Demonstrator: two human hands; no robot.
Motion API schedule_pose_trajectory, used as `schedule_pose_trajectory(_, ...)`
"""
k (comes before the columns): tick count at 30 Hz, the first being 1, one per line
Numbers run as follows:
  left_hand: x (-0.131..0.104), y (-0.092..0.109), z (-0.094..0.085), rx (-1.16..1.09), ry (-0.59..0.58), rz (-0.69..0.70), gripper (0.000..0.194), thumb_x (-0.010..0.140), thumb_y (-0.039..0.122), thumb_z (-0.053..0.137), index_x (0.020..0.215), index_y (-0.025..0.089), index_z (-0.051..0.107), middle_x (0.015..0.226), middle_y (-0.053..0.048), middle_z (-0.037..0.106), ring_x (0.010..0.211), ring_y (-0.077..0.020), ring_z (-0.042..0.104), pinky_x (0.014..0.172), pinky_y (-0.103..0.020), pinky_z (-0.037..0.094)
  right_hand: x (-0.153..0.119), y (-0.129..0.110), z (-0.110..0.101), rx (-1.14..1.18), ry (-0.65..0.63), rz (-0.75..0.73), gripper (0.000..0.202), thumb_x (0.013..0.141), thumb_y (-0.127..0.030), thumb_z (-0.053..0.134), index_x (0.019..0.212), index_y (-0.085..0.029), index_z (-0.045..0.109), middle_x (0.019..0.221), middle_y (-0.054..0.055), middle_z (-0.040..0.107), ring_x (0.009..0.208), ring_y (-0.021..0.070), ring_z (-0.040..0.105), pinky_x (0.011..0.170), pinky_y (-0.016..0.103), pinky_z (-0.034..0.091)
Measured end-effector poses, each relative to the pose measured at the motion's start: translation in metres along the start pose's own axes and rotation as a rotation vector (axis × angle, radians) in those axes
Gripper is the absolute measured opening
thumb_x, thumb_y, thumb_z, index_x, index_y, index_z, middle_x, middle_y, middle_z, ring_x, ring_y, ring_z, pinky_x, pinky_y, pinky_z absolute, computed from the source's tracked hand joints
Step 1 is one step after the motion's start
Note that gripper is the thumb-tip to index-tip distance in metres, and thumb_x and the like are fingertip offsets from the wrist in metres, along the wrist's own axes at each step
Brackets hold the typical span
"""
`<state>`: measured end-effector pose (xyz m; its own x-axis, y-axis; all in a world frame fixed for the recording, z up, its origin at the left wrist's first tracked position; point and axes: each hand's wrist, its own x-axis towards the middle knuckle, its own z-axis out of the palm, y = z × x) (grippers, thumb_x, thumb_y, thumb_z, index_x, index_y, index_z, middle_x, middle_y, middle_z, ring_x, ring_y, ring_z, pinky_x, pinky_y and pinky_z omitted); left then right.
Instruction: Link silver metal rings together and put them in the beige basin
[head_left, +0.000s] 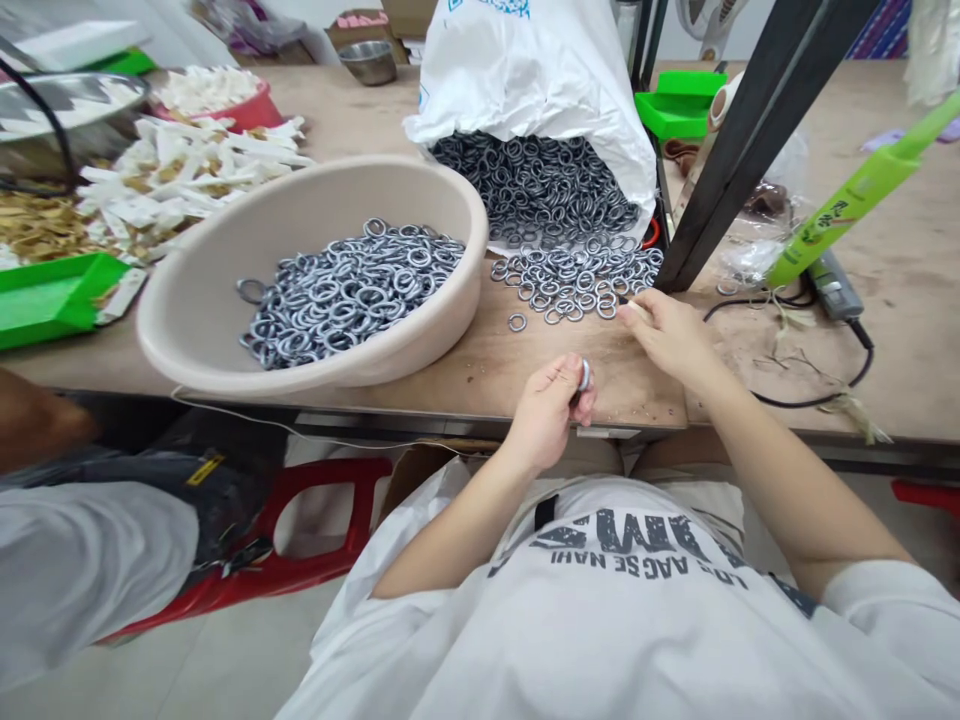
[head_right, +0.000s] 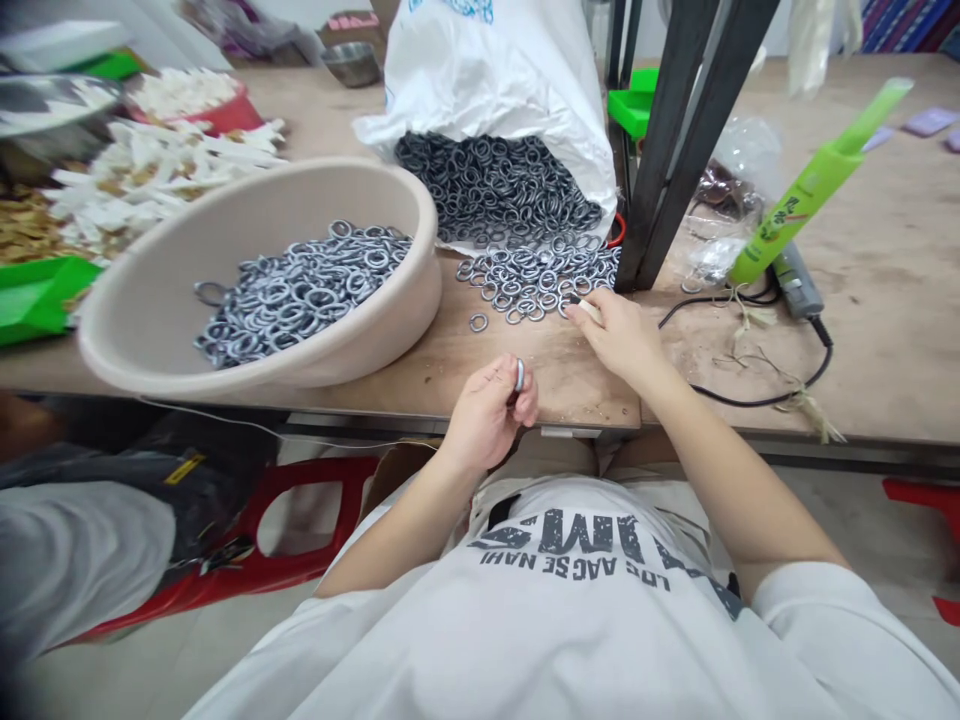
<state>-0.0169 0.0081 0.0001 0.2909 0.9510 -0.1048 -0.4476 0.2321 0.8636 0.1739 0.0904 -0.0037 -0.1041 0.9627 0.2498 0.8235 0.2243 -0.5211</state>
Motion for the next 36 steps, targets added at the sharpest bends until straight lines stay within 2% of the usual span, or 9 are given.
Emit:
schedule_pose_trajectory(3,0.004,0.005,-0.014,0.030,0.080,0.002,0.036,0.085,0.050,0.069,0.086,0.014,0.065,0.056,0.003,0.054,0.047,-0.0066,0.046,0.047,-0.019,0.040,0.024,-0.003,0.012,-0.235,-0.074,-0.033,0.032,0.087,-0.048,0.065,0.104,-0.021,0.067,0.106,0.011,0.070,0.083,0.0250,0.060,0.067,0.033,0.035)
schedule_pose_trajectory(6,0.007,0.011,-0.026,-0.013,0.129,-0.017,0.035,0.084,0.043,0.072,0.103,0.014,0.067,0.067,0.000,0.064,0.053,-0.0070,0.053,0.055,-0.020,0.050,0.032,-0.008,0.016,-0.273,-0.106,-0.046,0.026,0.090,-0.042,0.061,0.097,-0.018,0.068,0.106,0.014,0.069,0.083,0.0258,0.060,0.067,0.035,0.036)
schedule_pose_trajectory(10,0.013,0.013,-0.027,-0.094,0.181,-0.076,0.033,0.081,0.037,0.073,0.104,0.014,0.064,0.089,-0.006,0.070,0.063,-0.0093,0.061,0.057,-0.022,0.055,0.009,-0.022,0.009,0.260,-0.163,-0.011,0.025,0.091,-0.041,0.060,0.082,-0.018,0.064,0.083,0.006,0.067,0.073,0.0193,0.057,0.066,0.032,0.039)
schedule_pose_trajectory(13,0.018,0.003,-0.015,-0.086,0.158,-0.069,0.037,0.082,0.049,0.071,0.098,0.016,0.063,0.082,-0.002,0.064,0.058,-0.0077,0.055,0.044,-0.017,0.042,-0.028,-0.041,0.006,0.845,-0.210,0.045,0.028,0.091,-0.048,0.062,0.087,-0.020,0.063,0.082,0.003,0.067,0.072,0.0167,0.059,0.069,0.031,0.046)
schedule_pose_trajectory(16,0.018,-0.011,0.000,-0.029,0.137,0.005,0.043,0.082,0.059,0.067,0.083,0.017,0.058,0.066,0.004,0.050,0.050,-0.0051,0.042,0.041,-0.016,0.030,-0.059,-0.056,0.012,1.017,-0.117,0.117,0.026,0.086,-0.046,0.071,0.084,-0.022,0.062,0.074,-0.001,0.062,0.068,0.0144,0.057,0.068,0.029,0.047)
schedule_pose_trajectory(20,0.011,-0.016,0.008,-0.005,0.150,0.074,0.045,0.083,0.058,0.067,0.074,0.017,0.051,0.062,0.005,0.044,0.050,-0.0043,0.035,0.045,-0.017,0.028,-0.067,-0.059,0.017,1.098,-0.063,0.130,0.032,0.078,-0.044,0.079,0.094,-0.024,0.060,0.085,-0.002,0.063,0.074,0.0136,0.058,0.070,0.027,0.048)
schedule_pose_trajectory(23,0.006,-0.009,0.008,-0.051,0.083,0.032,0.044,0.086,0.056,0.065,0.072,0.018,0.048,0.057,0.006,0.040,0.047,-0.0047,0.029,0.043,-0.018,0.022,-0.061,-0.055,0.010,1.001,-0.080,0.048,0.027,0.089,-0.048,0.067,0.090,-0.022,0.060,0.078,-0.002,0.059,0.069,0.0128,0.054,0.066,0.026,0.044)
schedule_pose_trajectory(29,0.003,0.000,0.010,-0.119,0.112,-0.008,0.049,0.080,0.059,0.069,0.068,0.018,0.044,0.052,0.007,0.036,0.044,-0.0044,0.026,0.042,-0.019,0.020,-0.067,-0.061,-0.011,0.330,-0.034,-0.324,0.036,0.096,-0.047,0.054,0.072,-0.020,0.052,0.066,-0.001,0.048,0.062,0.0129,0.043,0.061,0.030,0.029)
schedule_pose_trajectory(36,0.001,-0.003,0.009,-0.108,0.073,-0.010,0.048,0.081,0.056,0.069,0.069,0.018,0.044,0.052,0.008,0.035,0.044,-0.0042,0.026,0.043,-0.018,0.021,-0.072,-0.065,-0.019,0.208,-0.135,-0.315,0.042,0.099,-0.048,0.047,0.067,-0.021,0.052,0.065,0.001,0.054,0.061,0.0140,0.045,0.060,0.030,0.027)
